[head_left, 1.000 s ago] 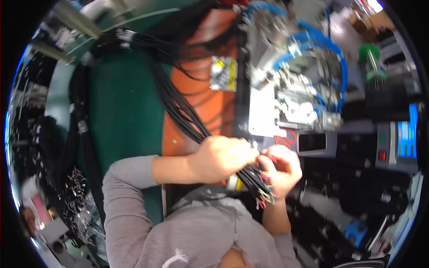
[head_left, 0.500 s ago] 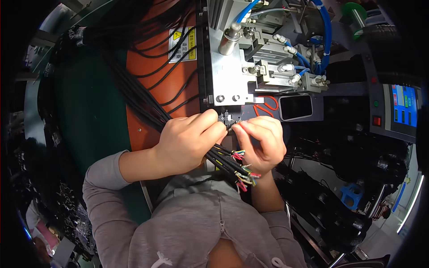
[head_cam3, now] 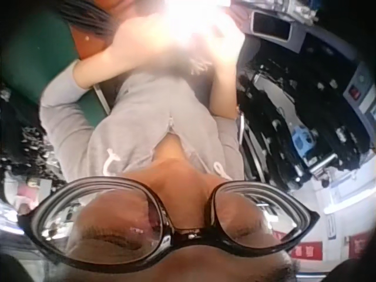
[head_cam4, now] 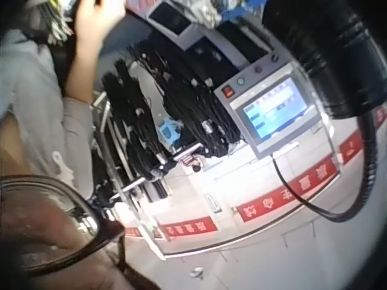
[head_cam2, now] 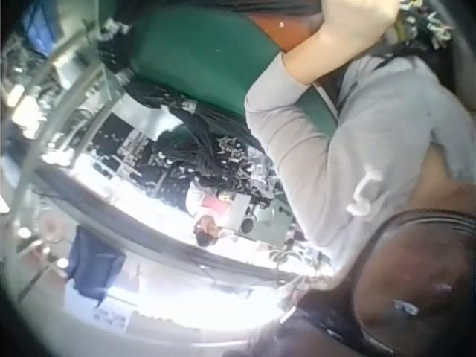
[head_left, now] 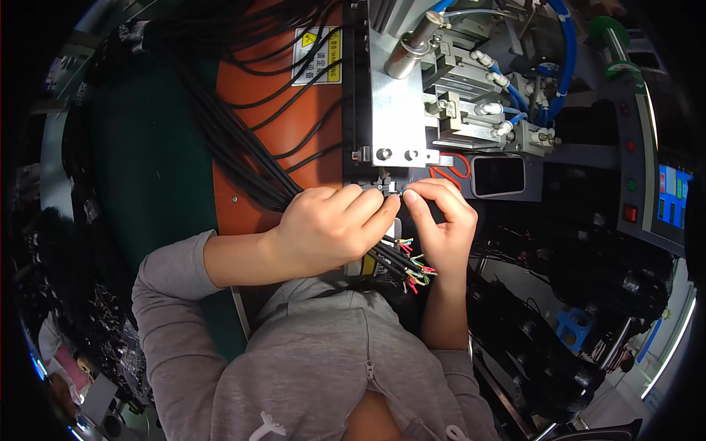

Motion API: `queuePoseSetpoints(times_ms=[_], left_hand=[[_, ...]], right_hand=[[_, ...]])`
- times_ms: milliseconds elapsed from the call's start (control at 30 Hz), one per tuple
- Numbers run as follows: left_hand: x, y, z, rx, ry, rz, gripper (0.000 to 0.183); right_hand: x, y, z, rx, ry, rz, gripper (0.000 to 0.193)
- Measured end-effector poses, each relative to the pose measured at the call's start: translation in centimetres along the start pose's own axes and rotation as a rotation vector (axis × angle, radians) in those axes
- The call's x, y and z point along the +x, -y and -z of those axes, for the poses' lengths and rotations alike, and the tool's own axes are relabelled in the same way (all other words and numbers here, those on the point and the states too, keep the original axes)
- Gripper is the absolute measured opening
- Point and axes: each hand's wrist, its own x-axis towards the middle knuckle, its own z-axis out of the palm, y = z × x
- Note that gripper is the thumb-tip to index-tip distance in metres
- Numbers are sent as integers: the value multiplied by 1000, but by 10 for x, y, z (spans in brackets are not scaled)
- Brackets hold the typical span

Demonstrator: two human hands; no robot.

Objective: The person is crimping electrical wires using a machine in a factory setting. They repeatedly pick up a black cable, insert the stripped end into a crimping tool, and operate the machine to secure a connector. The person handles multiple wires one by one, placing the finished cables into a pile on the table.

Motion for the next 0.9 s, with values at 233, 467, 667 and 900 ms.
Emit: queuePoseSetpoints(times_ms=[233,467,667,900], left_hand=[[-2,-4,-1,91,86,51,39],[2,-5,-1,91,82,79,35],[5,0,-3,74,24,63,28],[4,-5,2,104,106,78,30]], right_hand=[[3,4,-12,-242,-29,139,9],[2,-9,-21,-134,-115,135,7],[-8,-17,-27,337,-73,-350,5],[4,-11,-21,-150,-125,223,8]])
